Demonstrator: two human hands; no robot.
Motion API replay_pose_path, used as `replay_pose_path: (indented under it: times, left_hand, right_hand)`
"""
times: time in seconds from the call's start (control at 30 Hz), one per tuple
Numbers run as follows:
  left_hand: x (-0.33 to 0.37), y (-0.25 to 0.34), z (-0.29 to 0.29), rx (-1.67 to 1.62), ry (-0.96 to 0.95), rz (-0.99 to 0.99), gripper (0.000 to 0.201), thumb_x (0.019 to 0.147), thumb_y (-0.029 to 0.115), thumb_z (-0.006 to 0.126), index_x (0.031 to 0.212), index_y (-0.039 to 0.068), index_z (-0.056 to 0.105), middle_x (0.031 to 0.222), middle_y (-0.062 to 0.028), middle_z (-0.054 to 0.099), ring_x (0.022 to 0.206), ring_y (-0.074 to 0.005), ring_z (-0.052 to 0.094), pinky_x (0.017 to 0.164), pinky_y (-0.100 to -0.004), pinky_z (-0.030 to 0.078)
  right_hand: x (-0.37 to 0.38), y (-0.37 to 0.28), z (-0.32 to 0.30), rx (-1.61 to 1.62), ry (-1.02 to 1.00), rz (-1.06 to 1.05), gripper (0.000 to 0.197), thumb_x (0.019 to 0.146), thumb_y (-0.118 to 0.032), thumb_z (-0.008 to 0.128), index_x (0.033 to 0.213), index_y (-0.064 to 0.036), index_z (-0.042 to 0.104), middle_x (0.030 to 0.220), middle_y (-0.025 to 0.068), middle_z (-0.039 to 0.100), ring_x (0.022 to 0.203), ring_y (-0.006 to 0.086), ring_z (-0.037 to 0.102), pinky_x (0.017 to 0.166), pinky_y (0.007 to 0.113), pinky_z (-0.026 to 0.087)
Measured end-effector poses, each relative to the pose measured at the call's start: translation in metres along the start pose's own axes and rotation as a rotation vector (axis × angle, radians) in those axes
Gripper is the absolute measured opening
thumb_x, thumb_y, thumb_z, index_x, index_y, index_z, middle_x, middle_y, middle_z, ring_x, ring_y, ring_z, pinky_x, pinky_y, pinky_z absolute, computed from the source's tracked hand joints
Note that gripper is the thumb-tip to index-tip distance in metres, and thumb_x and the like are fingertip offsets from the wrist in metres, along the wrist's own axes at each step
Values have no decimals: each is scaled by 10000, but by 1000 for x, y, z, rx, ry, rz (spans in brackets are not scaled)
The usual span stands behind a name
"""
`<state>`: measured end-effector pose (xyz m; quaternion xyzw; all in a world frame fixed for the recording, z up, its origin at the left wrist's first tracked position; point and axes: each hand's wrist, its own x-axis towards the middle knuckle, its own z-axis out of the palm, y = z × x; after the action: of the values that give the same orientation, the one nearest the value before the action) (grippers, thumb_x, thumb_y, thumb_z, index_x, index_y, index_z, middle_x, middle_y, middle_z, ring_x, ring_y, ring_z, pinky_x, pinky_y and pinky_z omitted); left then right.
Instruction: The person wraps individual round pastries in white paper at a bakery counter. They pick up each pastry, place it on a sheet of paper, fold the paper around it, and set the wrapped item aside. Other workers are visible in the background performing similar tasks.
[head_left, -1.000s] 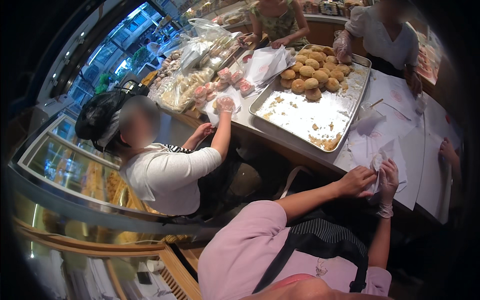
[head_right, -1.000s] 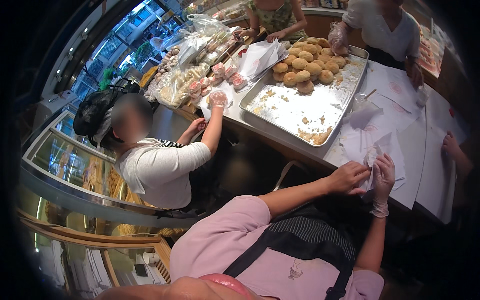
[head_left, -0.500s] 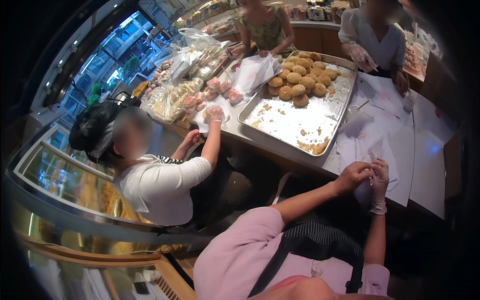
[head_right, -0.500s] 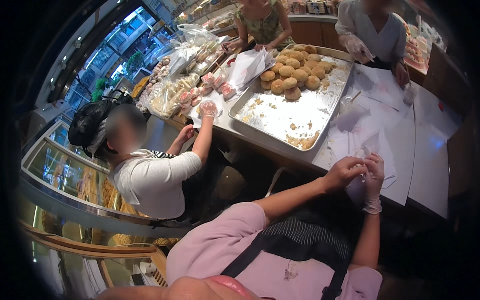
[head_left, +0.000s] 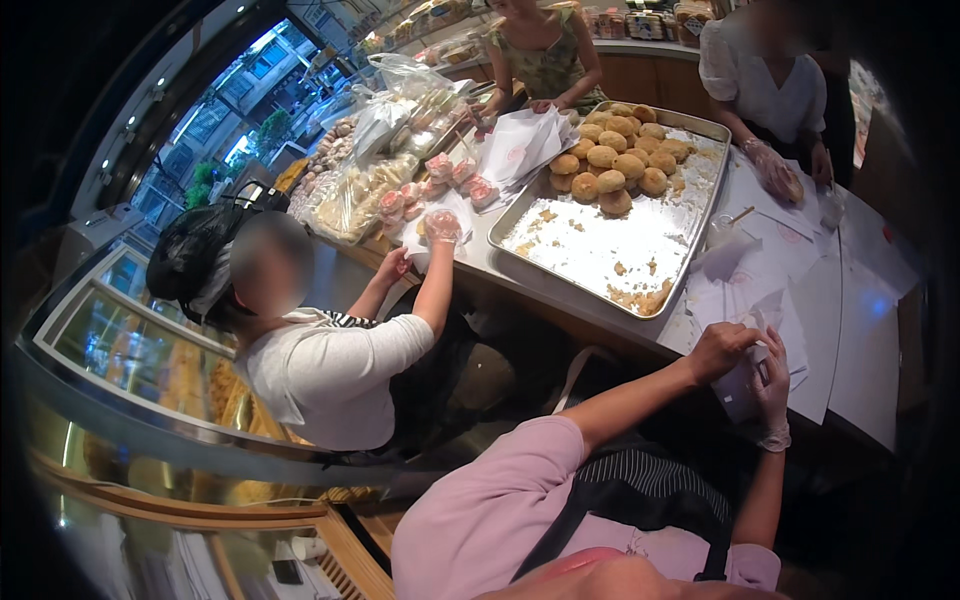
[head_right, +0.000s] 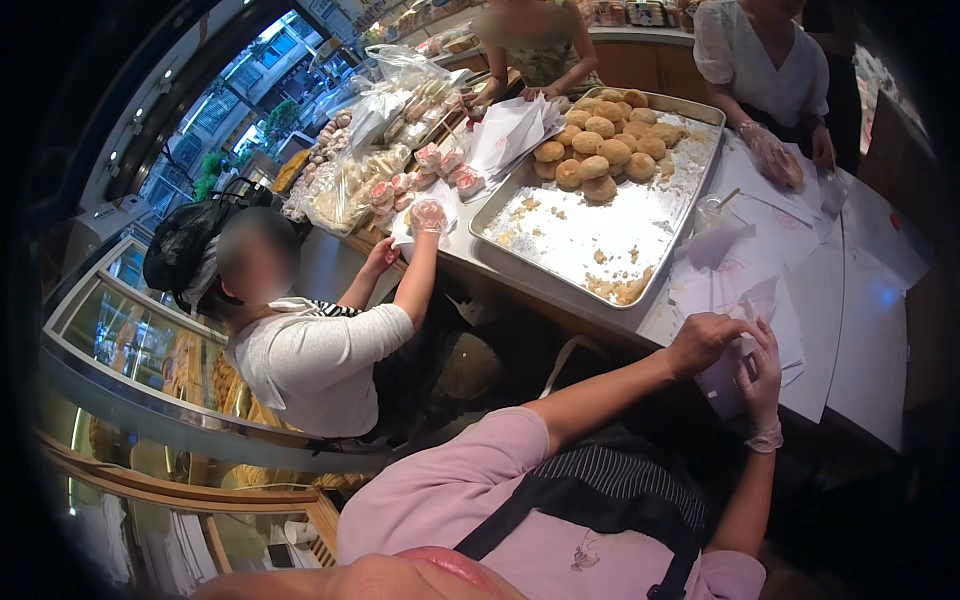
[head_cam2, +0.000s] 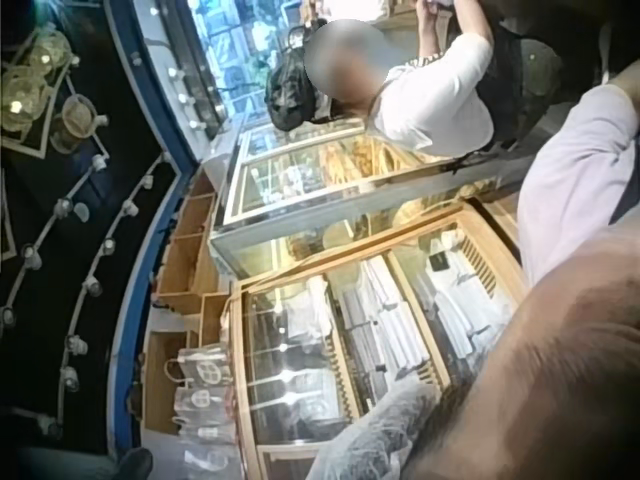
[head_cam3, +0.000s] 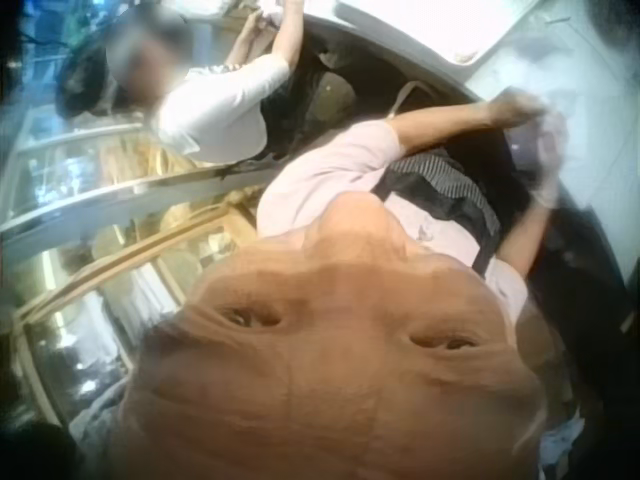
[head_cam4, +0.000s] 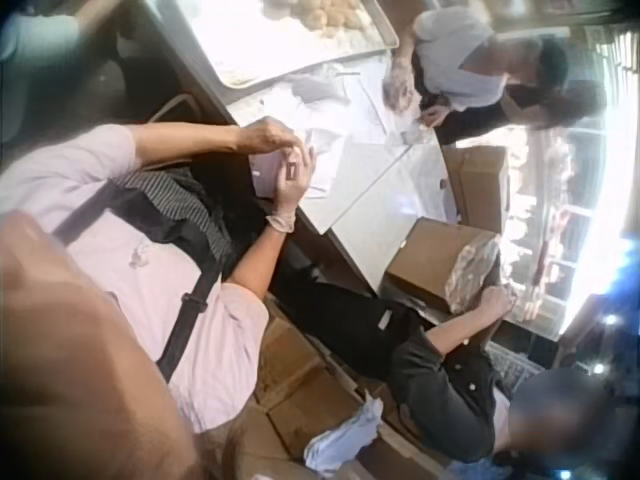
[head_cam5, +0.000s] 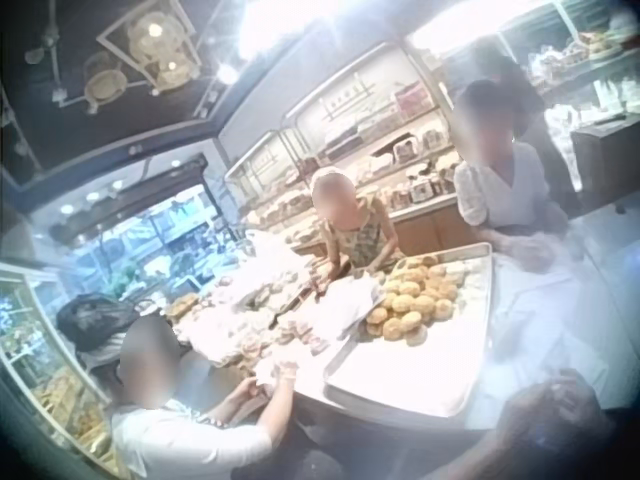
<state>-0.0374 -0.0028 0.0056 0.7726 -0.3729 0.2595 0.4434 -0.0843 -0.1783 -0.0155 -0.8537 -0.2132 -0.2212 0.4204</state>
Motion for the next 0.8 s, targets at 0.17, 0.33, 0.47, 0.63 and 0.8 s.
replay_pose_path:
  times: [0.17,0.33,0.47,0.63,0.8]
  left_hand:
    - [-3,-3,6,24,-1,-4,230,788,63,592,996,136,657,720,-76,633,669,-275,639,619,-364,507]
    - [-17,-10,10,-149,56,-49,229,768,93,695,979,47,616,944,-140,642,943,-343,616,838,-408,502]
    - [-22,-18,14,-222,7,-163,224,736,60,708,945,59,626,979,-142,621,1028,-361,578,849,-401,496]
    - [-10,-20,24,-334,43,-310,133,735,-10,680,855,40,656,820,-121,632,786,-283,625,726,-325,498]
    - [-6,-14,18,-469,37,-555,82,828,60,685,874,-9,683,828,-73,688,772,-127,635,713,-263,499]
  right_hand:
    - [-1,-1,13,-4,127,78,278,884,-100,598,1129,29,619,1282,189,564,1260,358,495,1023,397,413]
    - [1,-7,20,30,215,136,178,924,-92,588,1045,11,669,1119,123,652,1193,314,550,991,384,437]
    - [4,-14,22,6,225,124,156,922,-80,585,1017,13,667,1110,126,650,1179,309,558,968,375,448]
    - [4,-2,22,108,298,236,118,879,-37,612,968,6,676,1090,128,652,1120,274,578,937,343,453]
    - [18,-12,26,215,425,407,83,851,-67,681,839,15,677,1015,142,672,1018,230,619,862,301,475]
